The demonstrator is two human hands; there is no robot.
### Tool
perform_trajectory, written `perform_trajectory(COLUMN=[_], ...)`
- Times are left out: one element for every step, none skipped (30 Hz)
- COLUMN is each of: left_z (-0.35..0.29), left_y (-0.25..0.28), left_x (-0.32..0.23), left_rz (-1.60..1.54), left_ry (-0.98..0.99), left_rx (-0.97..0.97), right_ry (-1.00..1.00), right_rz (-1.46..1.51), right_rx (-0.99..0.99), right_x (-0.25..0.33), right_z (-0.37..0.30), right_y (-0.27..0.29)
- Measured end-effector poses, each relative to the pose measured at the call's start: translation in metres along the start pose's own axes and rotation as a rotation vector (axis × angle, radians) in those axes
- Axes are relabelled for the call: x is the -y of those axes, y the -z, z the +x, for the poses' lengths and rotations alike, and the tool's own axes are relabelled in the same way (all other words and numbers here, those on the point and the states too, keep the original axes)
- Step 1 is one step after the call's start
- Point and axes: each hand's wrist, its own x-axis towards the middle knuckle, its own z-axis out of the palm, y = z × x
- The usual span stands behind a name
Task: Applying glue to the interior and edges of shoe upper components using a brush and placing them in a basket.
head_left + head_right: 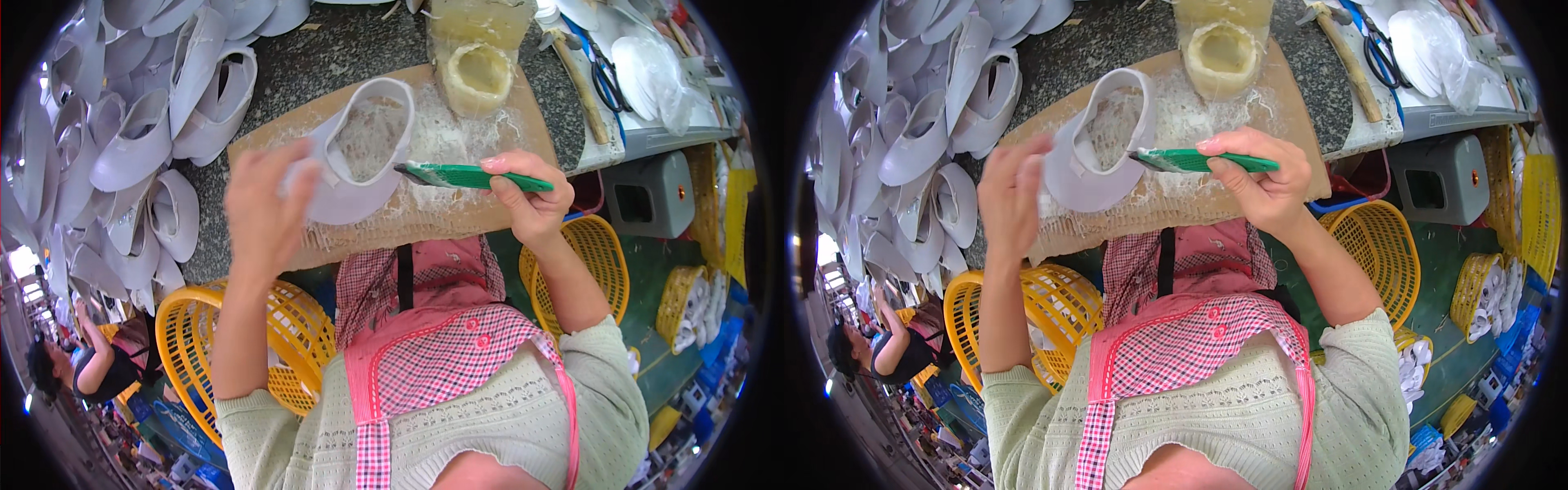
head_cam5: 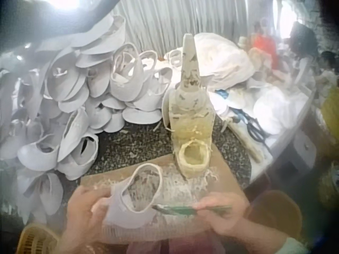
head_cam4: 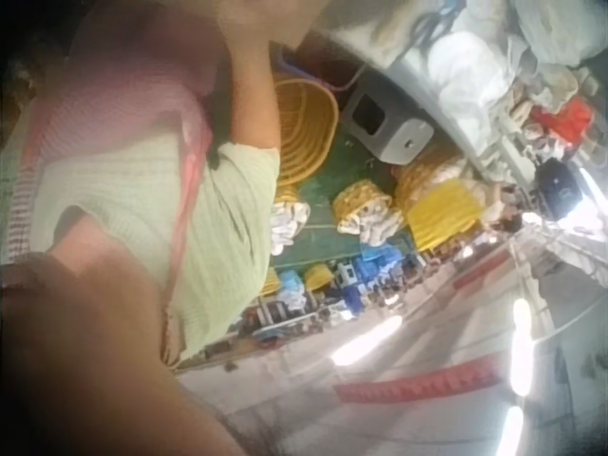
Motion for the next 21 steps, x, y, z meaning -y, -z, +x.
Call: perform_trajectory(left_z=[-0.011,-0.020,-0.030,-0.037,-0.039,-0.039,-0.039,-0.039,-0.039,-0.038,-0.037,-0.039,-0.041,-0.043,-0.046,-0.048,-0.051,-0.053,-0.058,-0.061,-0.066], left_y=[0.003,-0.001,-0.006,-0.009,-0.014,-0.021,-0.030,-0.035,-0.036,-0.036,-0.037,-0.036,-0.036,-0.036,-0.033,-0.032,-0.030,-0.029,-0.027,-0.026,-0.024], left_x=[0.015,0.027,0.039,0.045,0.045,0.047,0.049,0.048,0.046,0.042,0.040,0.040,0.041,0.042,0.043,0.044,0.045,0.044,0.043,0.042,0.040], left_rz=[0.114,0.119,0.142,0.163,0.088,0.087,-0.156,-0.402,-0.408,-0.615,-0.823,-0.828,-0.921,-1.012,-1.017,-1.078,-1.138,-1.146,-1.152,-1.156,-1.181], left_ry=[0.092,0.100,0.130,0.160,0.134,0.140,0.245,0.346,0.343,0.424,0.503,0.502,0.532,0.562,0.561,0.580,0.599,0.596,0.642,0.689,0.686], left_rx=[-0.128,-0.130,-0.073,-0.015,0.001,-0.005,-0.033,-0.060,-0.062,-0.082,-0.099,-0.100,-0.080,-0.060,-0.062,-0.107,-0.156,-0.163,-0.132,-0.102,-0.096], right_ry=[-0.001,0.032,0.069,0.072,0.092,0.112,0.115,0.117,0.117,0.119,0.121,0.122,0.126,0.130,0.100,0.069,0.070,0.087,0.104,0.272,0.427], right_rz=[0.009,0.011,0.013,0.019,-0.009,-0.039,-0.040,-0.091,-0.144,-0.151,-0.169,-0.184,-0.230,-0.275,-0.298,-0.324,-0.329,-0.389,-0.446,-0.400,-0.348], right_rx=[0.006,0.058,0.111,0.120,0.158,0.196,0.204,0.204,0.201,0.203,0.173,0.146,0.113,0.080,0.004,-0.072,-0.069,-0.111,-0.153,0.036,0.218], right_x=[0.002,0.004,0.006,0.009,0.011,0.011,0.011,0.009,0.005,0.002,-0.002,-0.003,-0.002,-0.002,-0.004,-0.007,-0.005,-0.003,0.001,0.009,0.022], right_z=[-0.001,-0.001,0.001,0.001,0.002,0.001,0.000,-0.001,-0.002,-0.003,-0.005,-0.007,-0.007,-0.007,-0.005,-0.004,-0.006,-0.006,-0.004,-0.005,-0.008], right_y=[-0.006,-0.014,-0.023,-0.034,-0.047,-0.057,-0.064,-0.069,-0.072,-0.071,-0.068,-0.064,-0.059,-0.051,-0.039,-0.027,-0.018,-0.009,-0.006,-0.011,-0.027])
